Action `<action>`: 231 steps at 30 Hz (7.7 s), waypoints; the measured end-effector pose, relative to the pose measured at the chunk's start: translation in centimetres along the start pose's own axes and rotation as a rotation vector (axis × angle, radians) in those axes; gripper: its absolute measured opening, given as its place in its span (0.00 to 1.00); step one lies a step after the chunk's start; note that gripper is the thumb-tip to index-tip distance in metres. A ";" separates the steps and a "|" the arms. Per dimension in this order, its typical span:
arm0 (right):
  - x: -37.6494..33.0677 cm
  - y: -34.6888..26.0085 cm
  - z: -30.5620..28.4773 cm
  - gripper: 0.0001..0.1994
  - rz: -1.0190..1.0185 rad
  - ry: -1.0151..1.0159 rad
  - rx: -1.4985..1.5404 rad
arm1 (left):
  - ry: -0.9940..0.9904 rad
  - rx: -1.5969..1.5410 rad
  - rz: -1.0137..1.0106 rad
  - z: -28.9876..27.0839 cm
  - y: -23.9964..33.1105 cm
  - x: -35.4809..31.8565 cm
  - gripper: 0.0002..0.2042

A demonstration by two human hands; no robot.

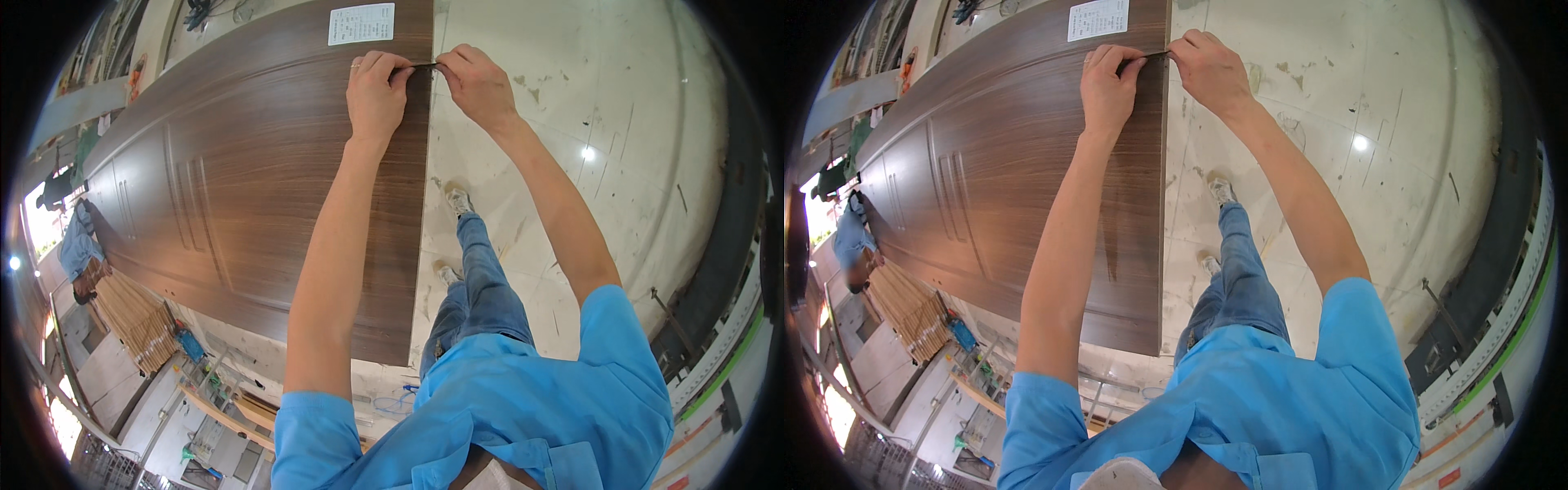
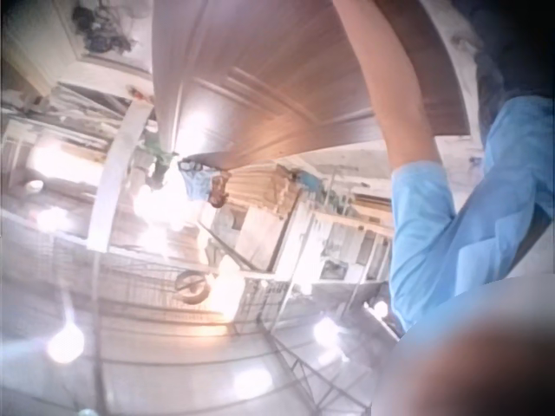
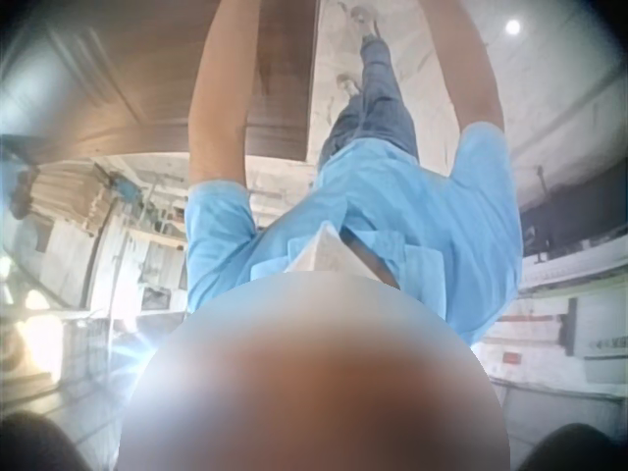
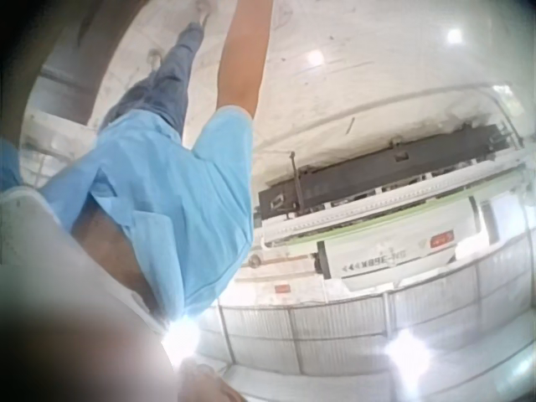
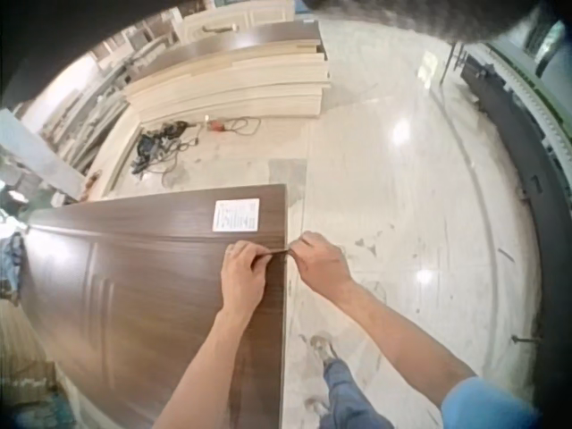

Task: The person uses a utility knife to trim the edges of a large wooden panel. They repeatedly run the blade along the panel's perimeter, removing thin strips of material. The person repositions the panel and continues trimming different edges.

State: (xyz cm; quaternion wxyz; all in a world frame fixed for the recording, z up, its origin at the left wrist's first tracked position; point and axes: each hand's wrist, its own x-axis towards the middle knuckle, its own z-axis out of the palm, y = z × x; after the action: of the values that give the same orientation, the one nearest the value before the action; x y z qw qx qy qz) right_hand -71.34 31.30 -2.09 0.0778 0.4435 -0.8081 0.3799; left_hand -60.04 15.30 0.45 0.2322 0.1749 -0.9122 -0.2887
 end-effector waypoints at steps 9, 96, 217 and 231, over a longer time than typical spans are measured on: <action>-4.8 -2.8 -0.9 0.06 -0.110 -0.067 -0.050 | -0.040 -0.081 0.023 -1.9 0.3 -5.4 0.03; -2.9 -1.6 -1.3 0.07 -0.124 -0.077 -0.005 | -0.049 -0.014 0.031 -1.8 0.9 -3.8 0.03; -38.2 -27.7 -6.2 0.05 -0.053 -0.234 0.017 | -0.148 -0.092 -0.020 -15.9 7.5 -45.4 0.05; -37.7 -28.4 -6.8 0.03 -0.030 -0.298 0.039 | -0.244 -0.118 -0.060 -16.2 7.1 -44.7 0.04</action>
State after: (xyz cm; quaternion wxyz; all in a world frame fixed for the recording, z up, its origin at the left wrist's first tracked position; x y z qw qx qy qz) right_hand -28.27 51.70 0.67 -0.0459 0.5083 -0.7963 0.3246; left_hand -15.74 33.79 2.12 0.1206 0.1516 -0.9095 -0.3678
